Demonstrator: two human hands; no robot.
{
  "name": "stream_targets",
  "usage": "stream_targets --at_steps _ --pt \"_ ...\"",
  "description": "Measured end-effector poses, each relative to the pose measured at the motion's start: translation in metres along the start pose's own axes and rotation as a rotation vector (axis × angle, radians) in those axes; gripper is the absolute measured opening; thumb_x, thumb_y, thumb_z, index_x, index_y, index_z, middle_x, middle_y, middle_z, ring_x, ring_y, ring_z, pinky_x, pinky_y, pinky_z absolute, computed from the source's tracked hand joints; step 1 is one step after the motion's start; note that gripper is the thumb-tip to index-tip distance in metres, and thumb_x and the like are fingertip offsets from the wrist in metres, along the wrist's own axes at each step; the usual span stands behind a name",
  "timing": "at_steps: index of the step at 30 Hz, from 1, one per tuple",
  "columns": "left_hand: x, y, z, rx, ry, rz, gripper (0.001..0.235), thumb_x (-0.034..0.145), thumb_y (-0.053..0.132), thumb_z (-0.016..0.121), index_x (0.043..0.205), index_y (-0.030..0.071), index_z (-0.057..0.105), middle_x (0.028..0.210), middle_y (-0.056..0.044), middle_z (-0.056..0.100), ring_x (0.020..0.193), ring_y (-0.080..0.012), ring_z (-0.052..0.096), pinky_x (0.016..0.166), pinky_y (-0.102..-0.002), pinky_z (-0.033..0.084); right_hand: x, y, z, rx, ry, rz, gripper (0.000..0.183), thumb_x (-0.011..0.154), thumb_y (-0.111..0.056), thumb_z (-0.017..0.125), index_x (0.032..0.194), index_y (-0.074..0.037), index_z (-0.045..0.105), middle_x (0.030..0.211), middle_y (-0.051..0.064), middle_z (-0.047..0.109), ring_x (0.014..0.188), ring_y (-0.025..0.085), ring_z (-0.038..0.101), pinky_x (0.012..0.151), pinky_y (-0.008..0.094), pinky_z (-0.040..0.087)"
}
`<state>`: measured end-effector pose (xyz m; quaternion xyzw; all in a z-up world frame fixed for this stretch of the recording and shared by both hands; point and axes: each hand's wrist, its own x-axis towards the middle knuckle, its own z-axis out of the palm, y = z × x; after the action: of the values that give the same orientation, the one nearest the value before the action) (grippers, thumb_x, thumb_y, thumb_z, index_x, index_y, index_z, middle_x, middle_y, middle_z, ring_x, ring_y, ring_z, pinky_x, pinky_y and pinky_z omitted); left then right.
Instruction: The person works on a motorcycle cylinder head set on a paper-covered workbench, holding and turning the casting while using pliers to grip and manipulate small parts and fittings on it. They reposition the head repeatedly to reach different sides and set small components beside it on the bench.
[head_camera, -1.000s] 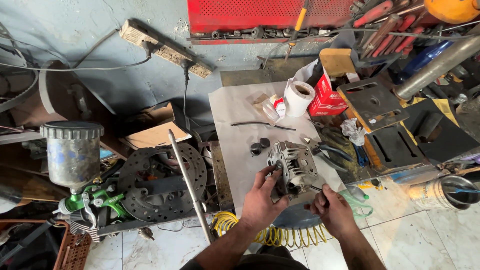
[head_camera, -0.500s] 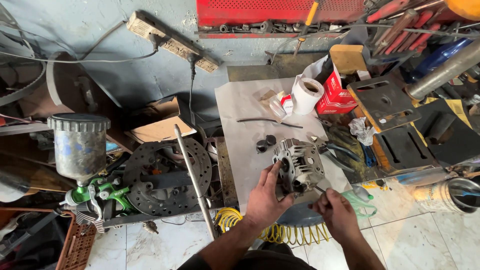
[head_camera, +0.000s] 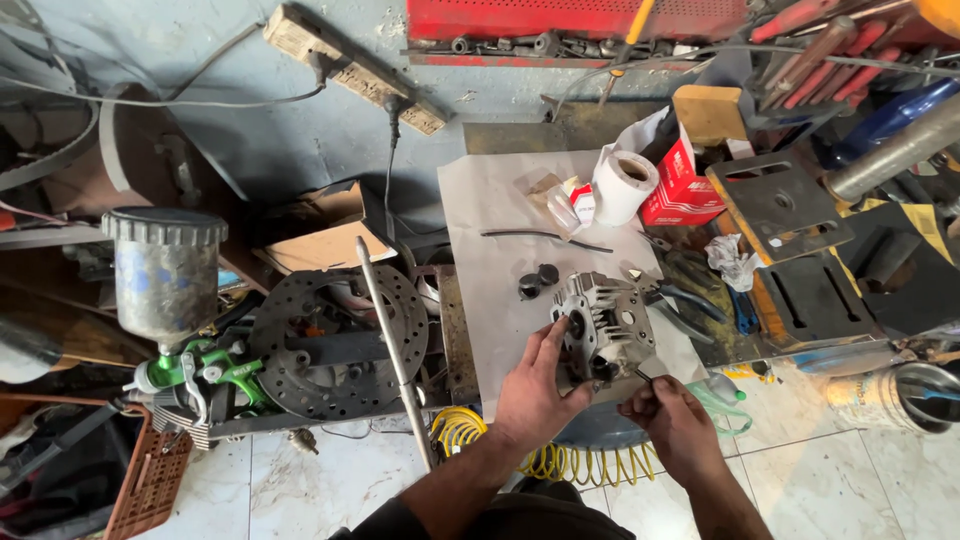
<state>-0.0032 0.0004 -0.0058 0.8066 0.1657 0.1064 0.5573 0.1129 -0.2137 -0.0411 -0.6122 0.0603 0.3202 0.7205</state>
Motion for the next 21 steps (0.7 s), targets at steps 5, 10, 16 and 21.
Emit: stream_targets --at_steps 5,10,16,21 --pt "0.002 0.001 0.001 0.008 -0.037 -0.011 0.095 0.080 0.026 0.078 0.158 0.008 0.027 0.150 -0.016 0.044 0.124 -0.0368 0.060 0.101 -0.044 0.052 0.033 0.035 -0.054 0.136 -0.155 -0.017 0.041 0.112 -0.033 0.045 0.078 -0.010 0.046 0.069 0.004 0.043 0.071 0.026 0.049 0.091 0.058 0.050" --pt "0.005 0.003 0.000 0.029 -0.053 -0.049 0.096 0.079 0.026 0.078 0.157 0.007 0.025 0.151 -0.015 0.043 0.124 -0.0351 0.061 0.104 -0.041 0.052 0.013 0.017 -0.030 0.022 -0.070 -0.089 0.038 0.106 -0.031 0.044 0.076 -0.009 0.047 0.070 0.005 0.043 0.073 0.025 0.051 0.096 0.054 0.049" --pt "0.001 0.000 0.003 0.042 -0.005 0.024 0.092 0.080 0.025 0.079 0.157 0.009 0.031 0.151 -0.015 0.045 0.126 -0.0357 0.060 0.102 -0.043 0.053 0.027 0.030 -0.038 0.047 -0.047 -0.036 0.041 0.109 -0.032 0.048 0.074 -0.010 0.045 0.067 0.005 0.041 0.066 0.026 0.049 0.086 0.054 0.050" --pt "0.003 0.003 0.000 0.032 -0.022 -0.022 0.093 0.079 0.027 0.077 0.157 0.008 0.030 0.151 -0.015 0.045 0.123 -0.0352 0.061 0.101 -0.043 0.053 0.038 0.052 -0.076 0.134 -0.154 -0.123 0.042 0.117 -0.033 0.048 0.084 -0.008 0.048 0.074 0.006 0.044 0.071 0.027 0.050 0.088 0.054 0.049"
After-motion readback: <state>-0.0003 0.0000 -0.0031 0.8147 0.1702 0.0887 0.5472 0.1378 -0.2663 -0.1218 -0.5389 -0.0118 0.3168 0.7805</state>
